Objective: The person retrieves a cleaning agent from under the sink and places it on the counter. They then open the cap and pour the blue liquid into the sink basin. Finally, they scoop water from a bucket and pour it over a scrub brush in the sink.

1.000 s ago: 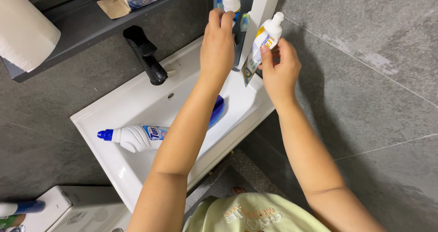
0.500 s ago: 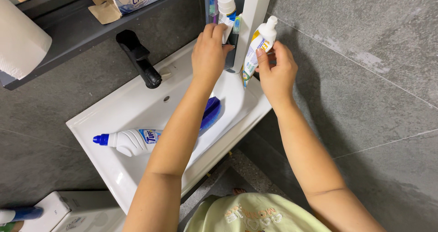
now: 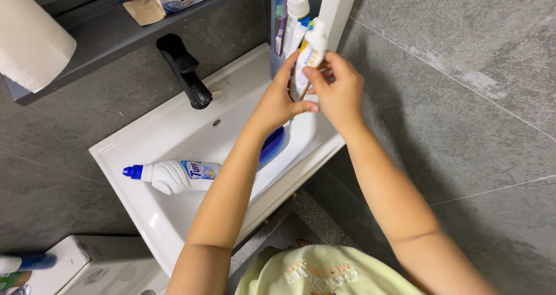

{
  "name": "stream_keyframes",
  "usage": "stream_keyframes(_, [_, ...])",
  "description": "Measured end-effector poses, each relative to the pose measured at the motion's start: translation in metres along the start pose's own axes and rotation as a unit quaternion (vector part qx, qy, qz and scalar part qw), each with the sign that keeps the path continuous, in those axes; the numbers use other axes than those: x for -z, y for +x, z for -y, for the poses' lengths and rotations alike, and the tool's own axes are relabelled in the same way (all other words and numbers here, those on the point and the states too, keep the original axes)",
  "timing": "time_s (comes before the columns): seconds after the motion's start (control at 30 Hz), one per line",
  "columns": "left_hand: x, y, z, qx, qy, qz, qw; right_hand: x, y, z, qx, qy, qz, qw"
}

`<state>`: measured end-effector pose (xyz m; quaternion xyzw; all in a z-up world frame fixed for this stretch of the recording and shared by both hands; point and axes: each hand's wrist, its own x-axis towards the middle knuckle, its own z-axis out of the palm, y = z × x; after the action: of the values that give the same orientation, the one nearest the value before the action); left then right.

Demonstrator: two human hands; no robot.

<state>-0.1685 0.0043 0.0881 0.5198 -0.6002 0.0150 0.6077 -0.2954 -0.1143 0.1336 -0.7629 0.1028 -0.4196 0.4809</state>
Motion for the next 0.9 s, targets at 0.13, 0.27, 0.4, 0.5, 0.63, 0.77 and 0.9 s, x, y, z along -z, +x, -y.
stream_keyframes(0.13, [-0.003,-0.025,0.032,0.217,-0.049,-0.146,0.964,-0.018,0.031,0.012,0.052,-0.007,0.048,0.997])
stream_keyframes(0.27, [-0.001,-0.041,0.054,0.193,-0.085,-0.22,0.952,-0.052,0.079,0.015,0.311,-0.275,-0.045,0.909])
stream_keyframes(0.4, [-0.009,-0.033,0.043,0.092,-0.04,-0.221,0.97,-0.078,0.107,0.012,0.199,-0.434,-0.026,0.878])
stream_keyframes(0.5, [-0.013,-0.024,0.028,0.193,-0.072,-0.217,0.954,-0.084,0.115,0.008,0.189,-0.489,-0.015,0.852])
stream_keyframes(0.63, [-0.019,-0.012,0.026,0.196,-0.101,-0.215,0.952,-0.08,0.122,0.009,0.179,-0.517,-0.004,0.837])
stream_keyframes(0.77, [-0.024,-0.005,0.027,0.185,-0.079,-0.217,0.955,-0.072,0.12,0.024,0.19,-0.431,0.006,0.882])
stream_keyframes(0.9, [-0.027,-0.003,0.024,0.213,-0.089,-0.215,0.949,-0.065,0.118,0.036,0.16,-0.4,0.03,0.902])
